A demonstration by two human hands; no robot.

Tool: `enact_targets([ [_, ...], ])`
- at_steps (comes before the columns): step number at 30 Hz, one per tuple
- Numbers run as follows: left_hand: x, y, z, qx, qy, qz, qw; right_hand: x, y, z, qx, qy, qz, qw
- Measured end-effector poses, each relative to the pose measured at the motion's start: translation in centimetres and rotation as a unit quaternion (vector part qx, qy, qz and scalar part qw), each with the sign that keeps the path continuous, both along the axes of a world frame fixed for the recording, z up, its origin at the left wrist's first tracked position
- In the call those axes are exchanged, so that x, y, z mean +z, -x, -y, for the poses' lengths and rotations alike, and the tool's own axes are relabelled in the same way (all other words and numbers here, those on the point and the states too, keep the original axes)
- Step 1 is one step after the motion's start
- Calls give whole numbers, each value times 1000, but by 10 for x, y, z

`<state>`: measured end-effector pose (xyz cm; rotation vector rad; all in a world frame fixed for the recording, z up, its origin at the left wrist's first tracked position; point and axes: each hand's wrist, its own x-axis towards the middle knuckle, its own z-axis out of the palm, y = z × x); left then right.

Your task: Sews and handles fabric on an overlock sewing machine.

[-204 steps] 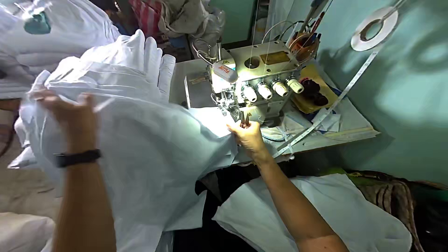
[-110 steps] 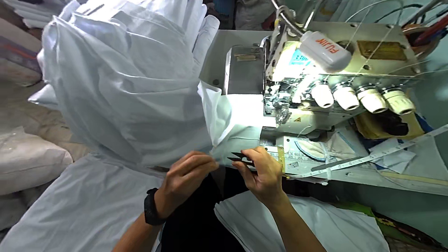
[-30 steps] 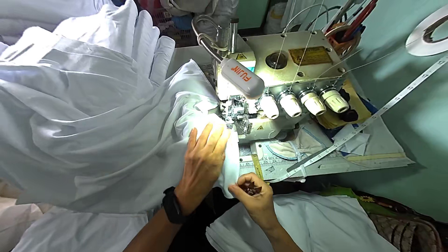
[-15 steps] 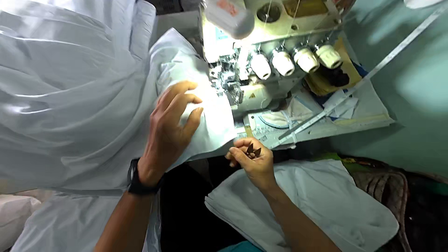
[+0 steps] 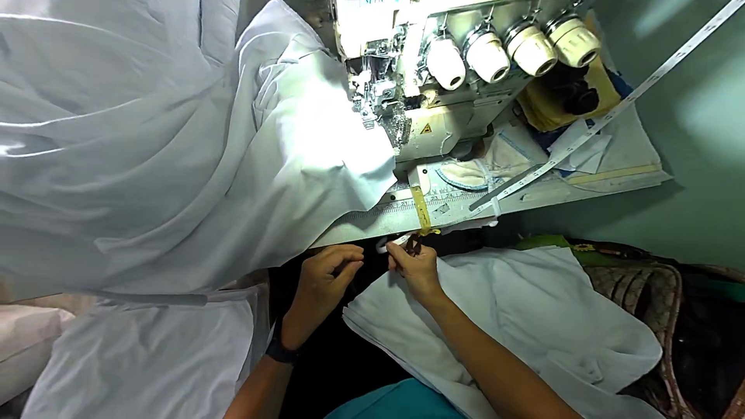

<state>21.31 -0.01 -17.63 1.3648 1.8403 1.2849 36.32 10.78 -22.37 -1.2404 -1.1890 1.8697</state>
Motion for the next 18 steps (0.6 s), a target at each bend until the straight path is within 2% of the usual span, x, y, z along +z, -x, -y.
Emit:
enact_targets([
  [2,-4,1,-7,-51,17,19,998,21,-2,-1,21,112,-24,993],
  [4,-8,3,-16,-102,55,69,991,34,-3,-4,22,164,-34,986],
  [8,0,10,-28,-146,196,153,958,40,-2,-12,-9,157,-37,987],
  [10,6,18,-26,-150,214,183,948,38,-2,-19,-45,136,-24,989],
  [12,10,28,-21,-151,193,229,942,36,-4,-23,-57,116,-9,992],
  [14,14,37,-17,-157,168,279,932,32,-10,-21,5,83,7,997],
  [15,17,42,-16,-166,161,292,928,31,-14,-18,70,55,18,996],
  [18,24,52,-18,-210,171,272,923,36,-22,-4,244,15,25,969],
])
